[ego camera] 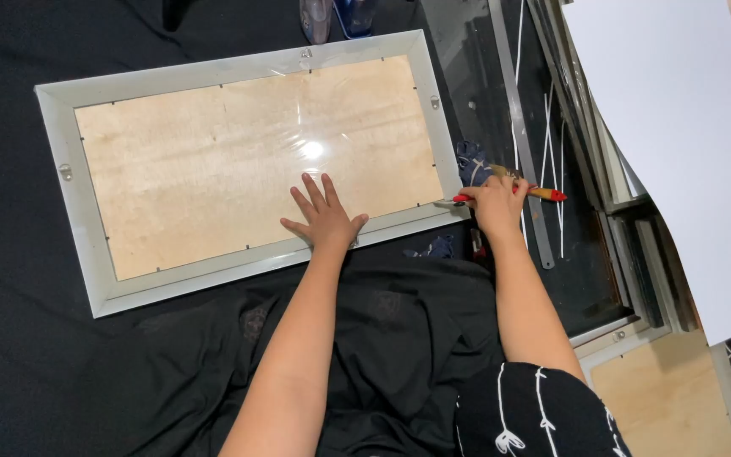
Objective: Trimming the edges of a wooden backboard and peeling off protective plastic film using a utility knife within a picture frame.
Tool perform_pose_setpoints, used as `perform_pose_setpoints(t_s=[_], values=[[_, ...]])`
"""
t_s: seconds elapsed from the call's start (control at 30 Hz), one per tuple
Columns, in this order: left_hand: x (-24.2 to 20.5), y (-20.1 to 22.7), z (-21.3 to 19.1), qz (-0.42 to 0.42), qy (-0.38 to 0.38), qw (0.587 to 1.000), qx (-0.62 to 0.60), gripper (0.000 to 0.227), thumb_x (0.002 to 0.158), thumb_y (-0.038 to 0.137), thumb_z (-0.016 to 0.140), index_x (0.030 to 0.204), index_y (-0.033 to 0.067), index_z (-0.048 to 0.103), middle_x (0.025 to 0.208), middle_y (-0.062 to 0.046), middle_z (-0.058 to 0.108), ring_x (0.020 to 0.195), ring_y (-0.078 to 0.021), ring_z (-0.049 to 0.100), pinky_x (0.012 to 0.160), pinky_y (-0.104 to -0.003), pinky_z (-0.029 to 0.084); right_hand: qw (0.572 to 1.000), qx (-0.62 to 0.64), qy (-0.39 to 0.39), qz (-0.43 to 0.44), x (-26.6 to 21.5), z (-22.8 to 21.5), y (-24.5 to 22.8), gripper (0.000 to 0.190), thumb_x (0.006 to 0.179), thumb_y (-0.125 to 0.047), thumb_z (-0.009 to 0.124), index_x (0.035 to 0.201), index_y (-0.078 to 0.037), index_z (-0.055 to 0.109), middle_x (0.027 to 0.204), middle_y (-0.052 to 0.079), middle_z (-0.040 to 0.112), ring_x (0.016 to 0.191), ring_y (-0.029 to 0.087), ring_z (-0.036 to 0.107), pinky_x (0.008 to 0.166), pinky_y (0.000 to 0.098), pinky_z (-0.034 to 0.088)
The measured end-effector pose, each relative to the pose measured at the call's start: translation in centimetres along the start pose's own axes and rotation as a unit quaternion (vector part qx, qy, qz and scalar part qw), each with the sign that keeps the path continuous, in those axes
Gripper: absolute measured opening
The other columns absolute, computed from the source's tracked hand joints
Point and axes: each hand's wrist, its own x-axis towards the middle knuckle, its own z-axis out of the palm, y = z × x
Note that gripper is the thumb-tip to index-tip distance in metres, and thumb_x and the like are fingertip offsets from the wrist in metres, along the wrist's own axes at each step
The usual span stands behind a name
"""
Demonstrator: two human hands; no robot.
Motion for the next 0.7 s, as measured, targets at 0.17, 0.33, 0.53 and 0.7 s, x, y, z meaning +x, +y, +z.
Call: perform_pose_setpoints(t_s=[0.17, 0.33, 0.53, 0.7], values=[[-0.2, 0.0, -0.2, 0.002, 0.0, 1.0, -0.002, 0.108, 0.092, 0.054, 0.066, 0.165, 0.0169, -0.004, 0.168, -0.014, -0.023, 0.151, -0.0446, -0.024, 0.1, -0.089, 0.001, 1.0, -0.004, -0.005, -0.008, 0.0, -0.3, -0.4, 0.021, 0.09, -0.043, 0.074, 0.109, -0.053, 0.076, 0.097, -0.003, 0.061, 0.108, 0.019, 0.053, 0.11, 0.0528, 0.018], [0.0, 0.0, -0.1, 0.003, 0.002, 1.0, 0.003, 0.108, 0.092, 0.054, 0.066, 0.165, 0.0165, -0.005, 0.168, -0.015, -0.023, 0.15, -0.0453, -0.024, 0.099, -0.09, 0.001, 1.0, 0.0, -0.006, -0.012, -0.3, -0.9, -0.8, 0.022, 0.091, -0.042, 0.074, 0.111, -0.052, 0.076, 0.097, -0.002, 0.061, 0.107, 0.02, 0.054, 0.109, 0.0534, 0.019], [0.0, 0.0, -0.2, -0.001, -0.003, 1.0, 0.006, 0.109, 0.092, 0.055, 0.067, 0.165, 0.017, -0.005, 0.168, -0.014, -0.023, 0.151, -0.0446, -0.024, 0.099, -0.089, 0.001, 0.999, -0.034, 0.012, 0.002, -0.3, -0.7, -0.4, 0.021, 0.089, -0.041, 0.075, 0.107, -0.051, 0.077, 0.099, -0.001, 0.063, 0.112, 0.022, 0.053, 0.112, 0.0541, 0.017], [0.3, -0.1, 0.2, 0.001, -0.001, 1.0, 0.007, 0.109, 0.092, 0.056, 0.066, 0.165, 0.017, -0.004, 0.168, -0.015, -0.022, 0.151, -0.0449, -0.023, 0.098, -0.09, 0.0, 0.995, -0.088, 0.043, 0.014, -0.3, -0.3, 0.4, 0.018, 0.091, -0.041, 0.073, 0.106, -0.051, 0.078, 0.103, 0.001, 0.063, 0.114, 0.024, 0.05, 0.111, 0.0539, 0.016]])
